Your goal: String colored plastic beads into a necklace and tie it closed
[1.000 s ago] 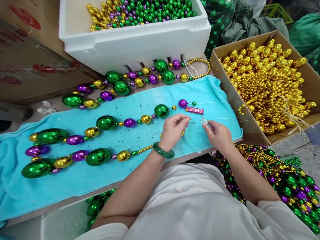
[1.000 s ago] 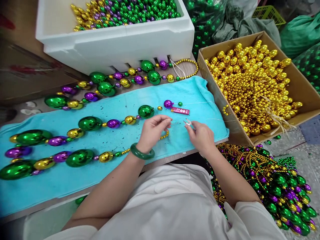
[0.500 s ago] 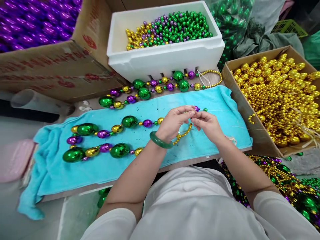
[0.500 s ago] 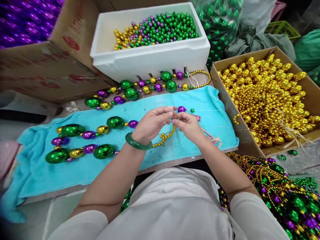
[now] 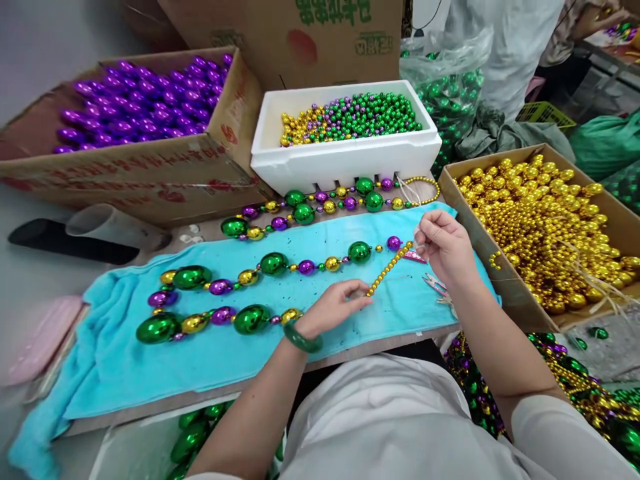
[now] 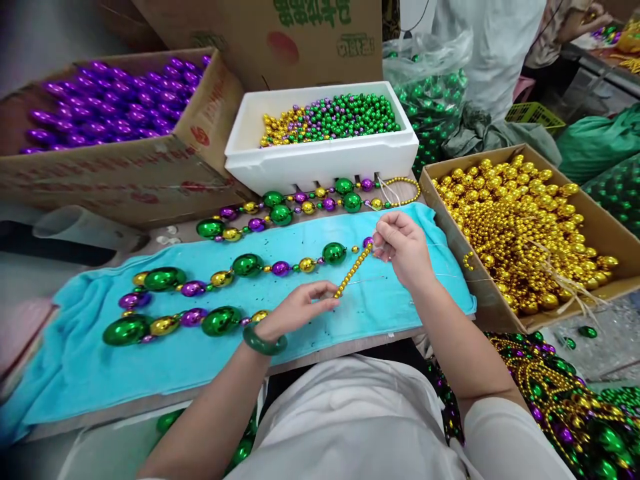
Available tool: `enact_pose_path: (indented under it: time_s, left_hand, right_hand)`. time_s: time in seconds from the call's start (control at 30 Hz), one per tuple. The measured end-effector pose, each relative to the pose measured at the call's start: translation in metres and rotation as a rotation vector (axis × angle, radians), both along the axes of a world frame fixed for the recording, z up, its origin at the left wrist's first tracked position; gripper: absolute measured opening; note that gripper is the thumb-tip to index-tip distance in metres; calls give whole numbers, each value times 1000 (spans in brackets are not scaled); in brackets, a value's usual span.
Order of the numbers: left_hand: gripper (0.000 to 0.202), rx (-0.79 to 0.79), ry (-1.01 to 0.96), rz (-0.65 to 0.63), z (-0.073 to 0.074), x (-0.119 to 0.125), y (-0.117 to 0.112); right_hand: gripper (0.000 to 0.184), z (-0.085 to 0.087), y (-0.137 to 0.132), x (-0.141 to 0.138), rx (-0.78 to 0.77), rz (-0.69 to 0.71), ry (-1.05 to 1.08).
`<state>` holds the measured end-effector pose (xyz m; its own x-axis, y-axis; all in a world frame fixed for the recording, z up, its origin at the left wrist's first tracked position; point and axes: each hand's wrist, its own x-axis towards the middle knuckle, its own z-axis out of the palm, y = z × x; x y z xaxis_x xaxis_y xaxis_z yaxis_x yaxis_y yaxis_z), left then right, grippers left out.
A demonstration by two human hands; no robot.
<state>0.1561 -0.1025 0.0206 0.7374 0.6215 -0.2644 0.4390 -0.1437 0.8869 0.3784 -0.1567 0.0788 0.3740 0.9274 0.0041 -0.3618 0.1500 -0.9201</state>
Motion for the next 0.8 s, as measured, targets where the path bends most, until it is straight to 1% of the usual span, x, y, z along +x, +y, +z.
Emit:
enact_pose_path:
  time_s: [0.13,0.23,0.3,0.4,0.47,0.53,0.63,0.67,0.7,0.77,0.8]
  left_hand:
    - [30,-83,36,3,-8,-27,-5]
    - [31,-107,77,32,-7,-43,-7]
    - [32,-102,84,70,-4,-52,-6]
    - [32,-105,94,95,1,-61,-2]
    - [31,-98,114,84,3,-64,1]
    - [29,-80,136,67,3,-67,4]
    - [28,-34,181,36,-2,-71,8]
    - [28,1,205,24,-4,-71,9]
    - [27,53,231,14,-4,-70,10]
    - [31,205,262,19,1,-62,10]
    - [34,290,250,42,6,-54,10]
  right_hand:
    - [24,7,0,3,44,-47,-50]
    - [23,9,1,8,104,-135,-102]
    - [23,8,3,11,130,-159,-130]
    - [22,4,5,11,136,-190,-160]
    - [22,1,5,8,114,-208,-169]
    - [21,-2,4,6,102,-242,-158]
    - [19,-7,2,6,112,-285,-116]
    - [18,-8,1,6,99,-261,-105]
    - [17,-10,0,5,72,-208,-103]
    - [15,-12,-2,1,3,-50,-126]
    - [15,-13,-3,-2,-25,32,-147]
